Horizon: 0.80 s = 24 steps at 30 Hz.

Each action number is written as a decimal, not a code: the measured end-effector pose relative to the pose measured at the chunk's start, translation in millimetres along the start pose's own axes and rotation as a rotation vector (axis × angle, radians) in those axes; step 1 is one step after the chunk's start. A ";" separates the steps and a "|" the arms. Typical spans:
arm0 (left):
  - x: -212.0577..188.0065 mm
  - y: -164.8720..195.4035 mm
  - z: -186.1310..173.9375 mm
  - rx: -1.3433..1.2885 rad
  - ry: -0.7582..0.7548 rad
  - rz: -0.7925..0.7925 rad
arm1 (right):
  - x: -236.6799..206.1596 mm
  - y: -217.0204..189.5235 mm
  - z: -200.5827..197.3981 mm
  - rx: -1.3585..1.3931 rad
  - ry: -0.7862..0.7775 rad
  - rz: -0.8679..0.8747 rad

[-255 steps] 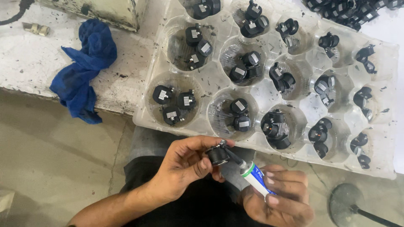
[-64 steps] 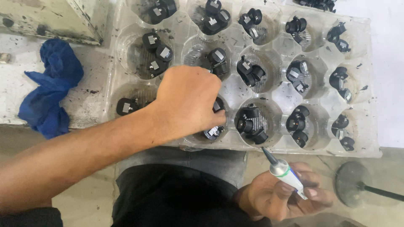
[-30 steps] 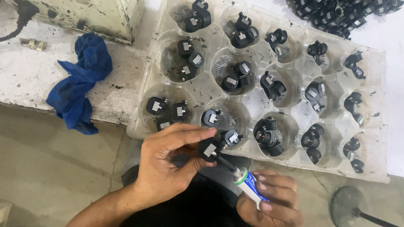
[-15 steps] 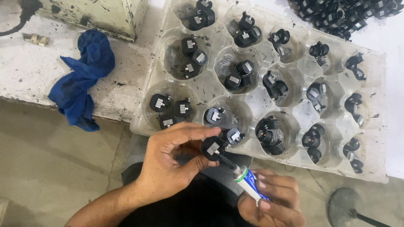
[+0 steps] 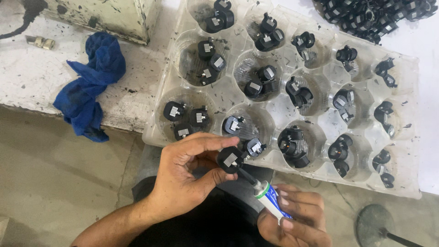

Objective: The person sits at a workbench and applies adhesive from a small tube onto black plug components held in a molded plastic tray. They pick each component, dispense adhesive onto it by hand, and place it back in the tray, occasionally wiping the tube tip with a blue cloth.

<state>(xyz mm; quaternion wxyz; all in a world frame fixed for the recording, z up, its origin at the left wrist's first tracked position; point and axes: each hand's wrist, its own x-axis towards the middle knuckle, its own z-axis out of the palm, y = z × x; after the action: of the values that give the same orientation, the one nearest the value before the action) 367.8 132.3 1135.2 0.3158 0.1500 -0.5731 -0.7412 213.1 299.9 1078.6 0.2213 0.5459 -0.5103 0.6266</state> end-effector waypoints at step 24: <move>-22.3 -39.8 11.3 -0.583 -0.163 -0.210 | -4.8 1.3 15.1 0.011 0.249 0.050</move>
<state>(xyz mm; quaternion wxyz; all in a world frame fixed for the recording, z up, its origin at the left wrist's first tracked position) 366.3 160.8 1097.8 0.2202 0.0517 -0.3413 -0.9123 220.4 287.4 1072.0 0.2644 0.4520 -0.4889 0.6977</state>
